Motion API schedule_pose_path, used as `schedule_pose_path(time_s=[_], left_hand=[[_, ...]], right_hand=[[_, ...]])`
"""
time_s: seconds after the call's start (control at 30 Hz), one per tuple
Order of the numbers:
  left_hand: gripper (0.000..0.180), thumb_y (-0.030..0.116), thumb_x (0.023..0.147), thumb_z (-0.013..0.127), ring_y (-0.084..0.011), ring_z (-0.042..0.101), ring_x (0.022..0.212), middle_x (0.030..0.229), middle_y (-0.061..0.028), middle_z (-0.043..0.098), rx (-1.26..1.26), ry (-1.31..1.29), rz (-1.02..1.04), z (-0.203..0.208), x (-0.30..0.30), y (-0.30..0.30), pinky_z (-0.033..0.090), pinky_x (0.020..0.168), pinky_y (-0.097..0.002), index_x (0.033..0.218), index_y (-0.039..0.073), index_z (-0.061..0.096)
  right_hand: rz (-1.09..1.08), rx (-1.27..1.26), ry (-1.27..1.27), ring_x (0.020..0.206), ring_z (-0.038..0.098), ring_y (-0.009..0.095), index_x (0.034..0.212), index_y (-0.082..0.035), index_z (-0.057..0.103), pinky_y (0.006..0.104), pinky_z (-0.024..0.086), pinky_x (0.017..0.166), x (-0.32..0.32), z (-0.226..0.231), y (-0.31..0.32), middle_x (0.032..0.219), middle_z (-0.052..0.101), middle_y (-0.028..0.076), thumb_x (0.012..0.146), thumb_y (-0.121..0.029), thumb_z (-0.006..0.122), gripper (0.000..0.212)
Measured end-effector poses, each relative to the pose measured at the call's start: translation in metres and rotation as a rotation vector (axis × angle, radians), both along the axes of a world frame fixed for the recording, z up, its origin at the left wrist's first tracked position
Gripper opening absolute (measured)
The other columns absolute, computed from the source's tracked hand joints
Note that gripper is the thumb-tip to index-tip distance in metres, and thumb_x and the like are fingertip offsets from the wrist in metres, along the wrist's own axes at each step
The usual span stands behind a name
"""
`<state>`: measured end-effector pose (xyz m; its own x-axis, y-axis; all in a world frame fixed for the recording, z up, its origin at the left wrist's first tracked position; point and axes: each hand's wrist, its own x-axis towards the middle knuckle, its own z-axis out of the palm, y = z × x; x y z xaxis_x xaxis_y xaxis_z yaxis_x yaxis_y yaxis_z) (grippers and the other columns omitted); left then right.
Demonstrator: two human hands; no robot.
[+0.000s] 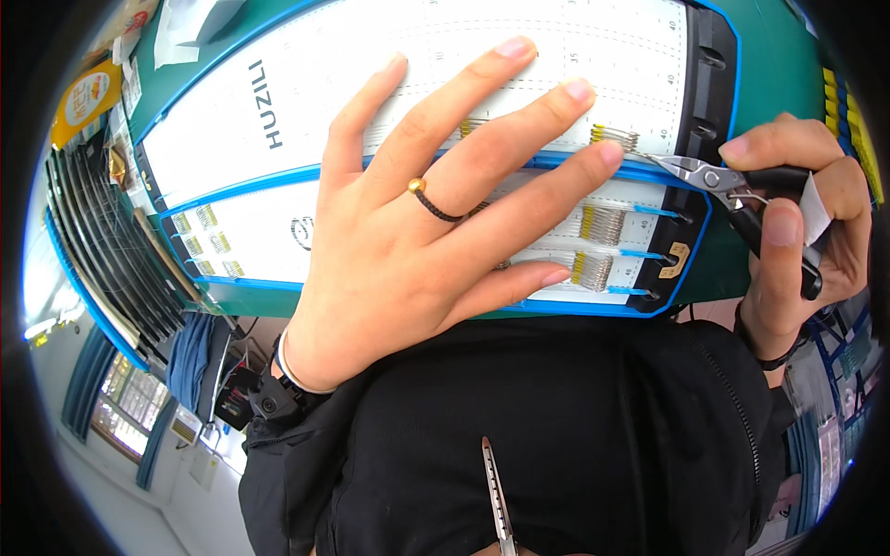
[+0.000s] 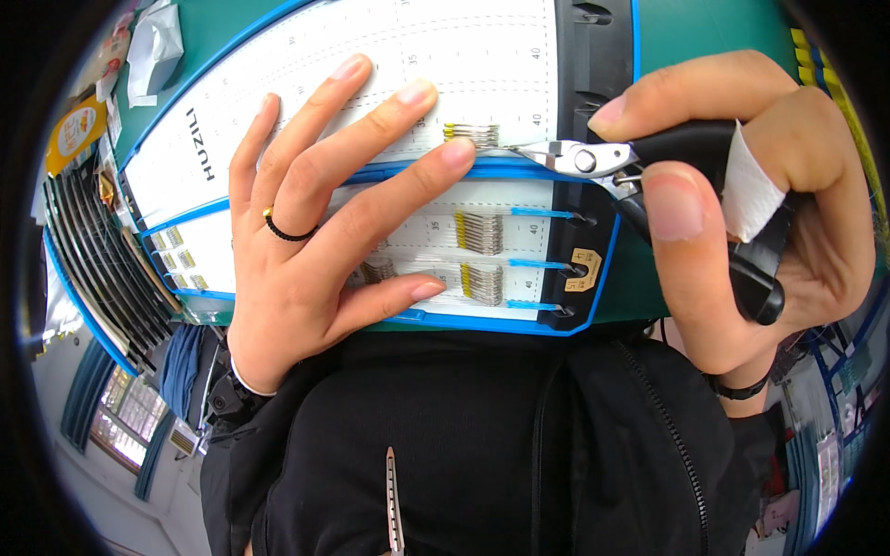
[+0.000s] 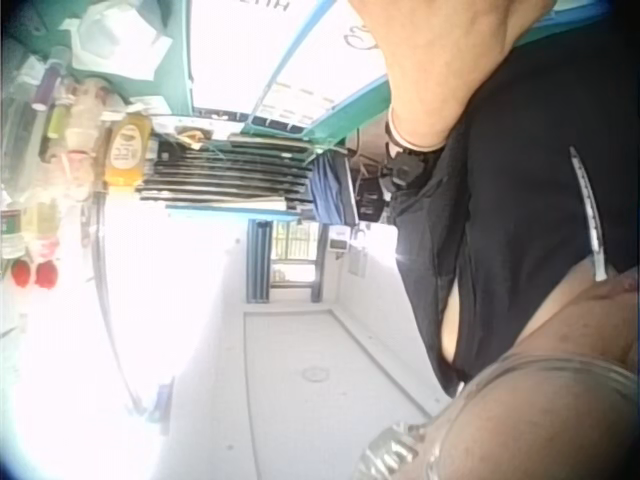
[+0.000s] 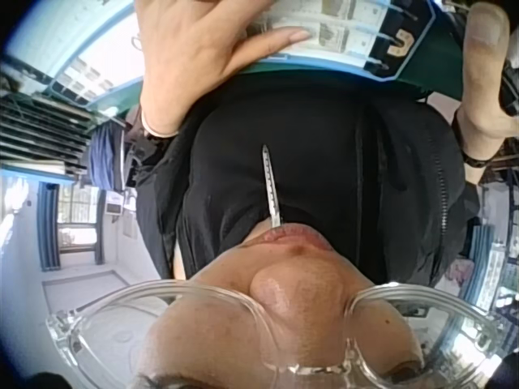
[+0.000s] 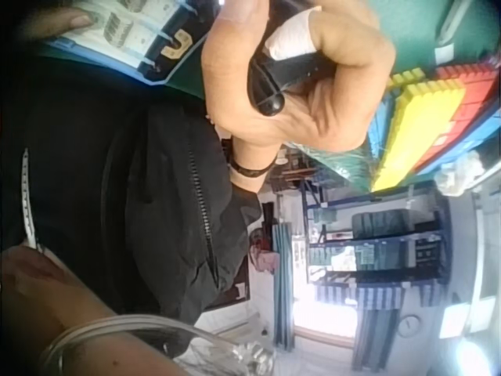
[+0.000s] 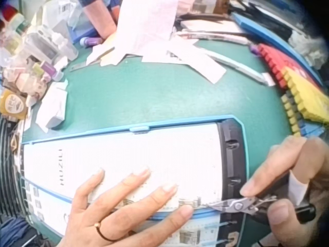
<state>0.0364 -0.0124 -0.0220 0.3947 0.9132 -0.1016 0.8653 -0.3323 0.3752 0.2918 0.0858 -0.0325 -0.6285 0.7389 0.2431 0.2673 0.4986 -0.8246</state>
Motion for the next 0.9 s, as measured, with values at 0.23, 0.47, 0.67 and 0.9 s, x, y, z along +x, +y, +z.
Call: schedule_pose_path(time_s=[0.23,0.47,0.67,0.9], left_hand=[[0.058,0.058,0.077,0.065,-0.0271,0.043,0.14,0.142,-0.0012,0.056,0.011,-0.022,0.027,-0.002,-0.001,-0.004,0.02,0.118,-0.05,0.128,0.029,0.067],[0.057,0.055,0.076,0.066,-0.0273,0.043,0.14,0.142,-0.0007,0.056,0.011,-0.018,0.034,0.0,0.0,-0.003,0.02,0.118,-0.0501,0.128,0.029,0.068],[0.059,0.048,0.076,0.07,-0.0288,0.044,0.14,0.141,-0.0029,0.058,0.011,-0.018,0.011,0.0,-0.003,-0.003,0.021,0.117,-0.0509,0.127,0.019,0.066],[0.057,0.04,0.075,0.074,-0.0318,0.047,0.138,0.138,-0.0076,0.06,0.03,-0.084,0.025,-0.001,-0.004,-0.003,0.022,0.117,-0.0511,0.124,0.013,0.065]], right_hand=[[-0.018,-0.016,0.017,0.071,0.049,0.016,0.081,-0.005,0.046,0.028,0.041,0.065,-0.004,-0.003,-0.002,0.096,0.066,0.022,0.094,-0.015,0.058,0.021],[0.076,0.027,0.0,0.07,0.049,0.015,0.08,-0.006,0.044,0.0288,0.041,0.066,-0.009,0.001,0.003,0.097,0.066,0.023,0.092,-0.009,0.056,0.018],[0.11,0.004,0.027,0.072,0.049,0.016,0.08,-0.008,0.04,0.029,0.042,0.068,-0.011,0.002,0.005,0.098,0.066,0.025,0.09,-0.002,0.055,0.019],[0.106,-0.01,0.025,0.072,0.049,0.016,0.08,-0.008,0.038,0.0292,0.041,0.068,-0.011,0.002,0.005,0.097,0.066,0.026,0.088,0.002,0.053,0.02]])
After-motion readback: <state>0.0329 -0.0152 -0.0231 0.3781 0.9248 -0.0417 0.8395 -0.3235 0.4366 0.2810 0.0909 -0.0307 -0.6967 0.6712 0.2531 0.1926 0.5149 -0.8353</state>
